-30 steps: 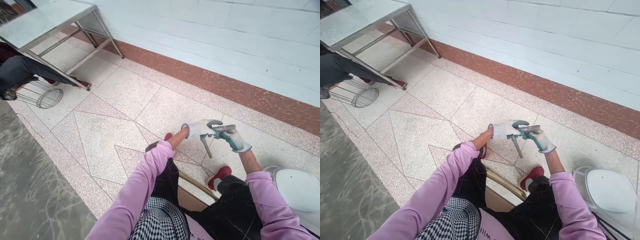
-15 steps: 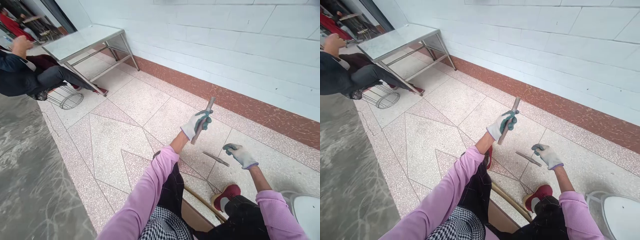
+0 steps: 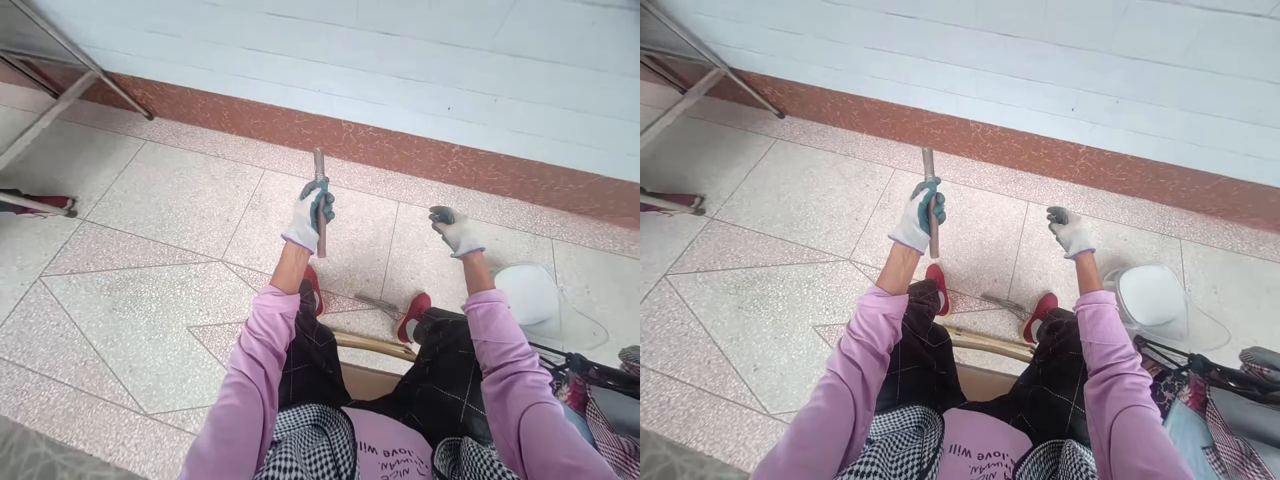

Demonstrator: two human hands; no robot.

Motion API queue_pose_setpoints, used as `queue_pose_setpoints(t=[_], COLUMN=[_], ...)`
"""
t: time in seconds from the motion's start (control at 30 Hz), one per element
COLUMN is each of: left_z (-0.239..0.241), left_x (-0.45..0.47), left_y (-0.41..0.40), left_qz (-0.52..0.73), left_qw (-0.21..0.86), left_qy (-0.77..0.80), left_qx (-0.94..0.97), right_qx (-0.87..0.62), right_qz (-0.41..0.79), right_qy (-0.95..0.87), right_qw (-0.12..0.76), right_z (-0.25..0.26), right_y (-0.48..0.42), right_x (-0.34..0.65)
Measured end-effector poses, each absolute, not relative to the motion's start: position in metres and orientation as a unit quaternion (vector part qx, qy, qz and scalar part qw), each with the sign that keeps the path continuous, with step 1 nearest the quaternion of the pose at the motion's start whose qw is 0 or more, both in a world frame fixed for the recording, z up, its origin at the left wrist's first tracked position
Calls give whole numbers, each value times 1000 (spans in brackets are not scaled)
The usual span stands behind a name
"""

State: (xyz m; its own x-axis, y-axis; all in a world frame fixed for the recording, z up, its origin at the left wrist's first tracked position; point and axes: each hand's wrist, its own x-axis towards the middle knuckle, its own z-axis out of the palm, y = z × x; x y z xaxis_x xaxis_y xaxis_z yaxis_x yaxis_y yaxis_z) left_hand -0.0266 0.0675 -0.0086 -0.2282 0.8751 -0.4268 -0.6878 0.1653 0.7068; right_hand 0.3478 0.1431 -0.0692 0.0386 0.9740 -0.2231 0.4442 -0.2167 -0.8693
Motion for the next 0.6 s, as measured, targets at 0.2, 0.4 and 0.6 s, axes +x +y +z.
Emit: queue_pose_setpoints(t=[0.2, 0.4, 0.6], left_z=[-35, -62, -72], left_x=[23, 56, 48], left_y=[70, 62, 63], left_qz=[564, 473, 428], left_qw=[634, 664, 603], left_qy=[490, 508, 573], left_qx=[202, 279, 353], right_qx=[-544, -460, -396], right_qz=[459, 537, 624], right_qy=[-569, -614, -610], right_qw=[412, 351, 286], right_z=[-89, -91, -81], right_y=[138, 112, 86], right_x=[317, 265, 238])
